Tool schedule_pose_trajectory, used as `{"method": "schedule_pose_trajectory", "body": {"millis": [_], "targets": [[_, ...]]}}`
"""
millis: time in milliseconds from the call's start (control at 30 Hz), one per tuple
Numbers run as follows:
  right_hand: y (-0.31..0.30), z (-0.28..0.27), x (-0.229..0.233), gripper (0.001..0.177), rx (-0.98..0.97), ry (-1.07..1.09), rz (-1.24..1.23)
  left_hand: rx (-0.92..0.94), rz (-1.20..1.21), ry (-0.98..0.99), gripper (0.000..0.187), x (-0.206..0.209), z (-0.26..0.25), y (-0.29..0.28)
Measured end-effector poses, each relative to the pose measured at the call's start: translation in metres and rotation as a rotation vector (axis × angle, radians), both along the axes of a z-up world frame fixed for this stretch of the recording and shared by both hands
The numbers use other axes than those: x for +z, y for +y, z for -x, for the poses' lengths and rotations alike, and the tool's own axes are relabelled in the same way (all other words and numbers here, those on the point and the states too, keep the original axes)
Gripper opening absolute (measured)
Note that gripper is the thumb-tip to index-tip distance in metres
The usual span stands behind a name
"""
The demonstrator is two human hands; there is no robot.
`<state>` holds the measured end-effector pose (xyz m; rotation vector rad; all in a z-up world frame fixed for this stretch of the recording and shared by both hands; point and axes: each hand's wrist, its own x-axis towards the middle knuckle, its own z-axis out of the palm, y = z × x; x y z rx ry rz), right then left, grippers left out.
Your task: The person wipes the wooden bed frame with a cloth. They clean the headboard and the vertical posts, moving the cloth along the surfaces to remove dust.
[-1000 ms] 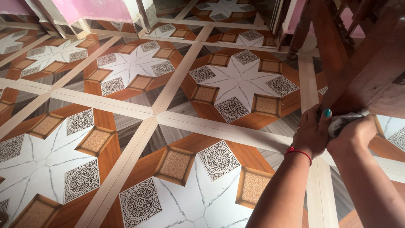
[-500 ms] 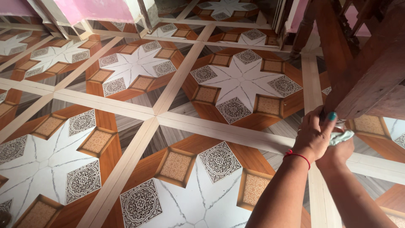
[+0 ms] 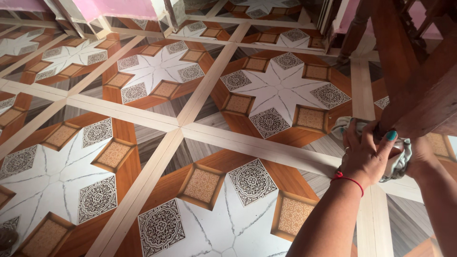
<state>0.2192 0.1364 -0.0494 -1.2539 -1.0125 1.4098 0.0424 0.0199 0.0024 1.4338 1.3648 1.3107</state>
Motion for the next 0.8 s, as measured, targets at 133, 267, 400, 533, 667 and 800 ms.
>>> {"method": "schedule_pose_trajectory", "body": {"millis": [133, 267, 400, 533, 667, 800], "targets": [[0.012, 0.000, -0.049, 0.063, 0.112, 0.145, 0.114, -0.023, 0.031, -0.037, 0.085, 0.000, -0.001, -0.002], [-0.013, 0.012, -0.082, 0.054, 0.277, 0.296, -0.078, -0.037, -0.035, -0.068, 0.085, -0.003, -0.001, 0.002], [-0.046, 0.036, -0.082, 0.050, 0.121, 0.280, 0.037, -0.037, -0.076, -0.087, 0.083, -0.010, -0.002, 0.007], [-0.063, 0.056, -0.069, 0.049, -0.041, 0.278, 0.119, -0.032, -0.033, -0.056, 0.080, -0.009, -0.001, 0.006], [-0.073, 0.069, -0.046, 0.048, -0.180, 0.285, 0.195, -0.025, 0.001, -0.041, 0.078, -0.002, -0.002, 0.001], [-0.085, 0.081, -0.018, 0.049, -0.317, 0.297, 0.333, -0.026, 0.041, -0.174, 0.082, 0.000, 0.004, -0.009]]}}
